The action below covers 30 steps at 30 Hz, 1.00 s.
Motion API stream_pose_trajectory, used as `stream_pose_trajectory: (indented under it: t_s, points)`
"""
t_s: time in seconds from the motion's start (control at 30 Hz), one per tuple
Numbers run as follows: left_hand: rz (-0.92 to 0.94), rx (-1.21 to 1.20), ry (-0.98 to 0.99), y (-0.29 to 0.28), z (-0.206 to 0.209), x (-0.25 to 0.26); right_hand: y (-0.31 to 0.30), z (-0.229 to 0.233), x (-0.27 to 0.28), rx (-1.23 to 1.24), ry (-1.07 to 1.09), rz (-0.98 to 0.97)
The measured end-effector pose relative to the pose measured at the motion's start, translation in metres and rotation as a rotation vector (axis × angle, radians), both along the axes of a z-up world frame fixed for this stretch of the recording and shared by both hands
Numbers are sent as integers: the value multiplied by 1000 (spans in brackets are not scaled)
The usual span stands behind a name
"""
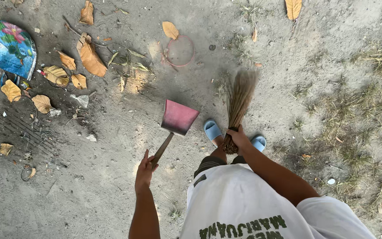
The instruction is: The person sweeps dirt, leaves, and debris across an outdoor ground area using a bundle-style broom and a dustpan held by hand.
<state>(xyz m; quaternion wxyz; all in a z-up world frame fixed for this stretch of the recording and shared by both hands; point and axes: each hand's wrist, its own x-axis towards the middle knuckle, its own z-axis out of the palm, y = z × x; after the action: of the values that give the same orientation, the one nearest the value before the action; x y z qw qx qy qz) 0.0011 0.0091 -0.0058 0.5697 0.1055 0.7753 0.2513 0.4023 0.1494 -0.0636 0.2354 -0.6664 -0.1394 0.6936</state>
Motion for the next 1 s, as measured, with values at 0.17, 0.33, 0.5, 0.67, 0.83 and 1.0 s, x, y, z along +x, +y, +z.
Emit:
stream_pose_trajectory:
  t_s: [0.17, 0.33, 0.5, 0.67, 0.83, 1.0]
  points:
    - [17, 39, -40, -8, -8, 0, 7, -11, -25, -500, 371, -129]
    - [33, 64, -31, -19, -14, 0, 57, -28, -55, -46, 101, 611]
    - [71, 55, -62, -18, -11, 5, 83, -29, -15, 219, 16, 588]
    - [23, -38, 0, 3, -2, 11, 66, -10, 56, 70, -190, 236]
    - [34, 3, 7, 35, 0, 19, 94, -20, 119, -65, -209, -122]
    - [39, -80, 61, 64, 24, 42, 158, -42, 108, -232, -29, -87]
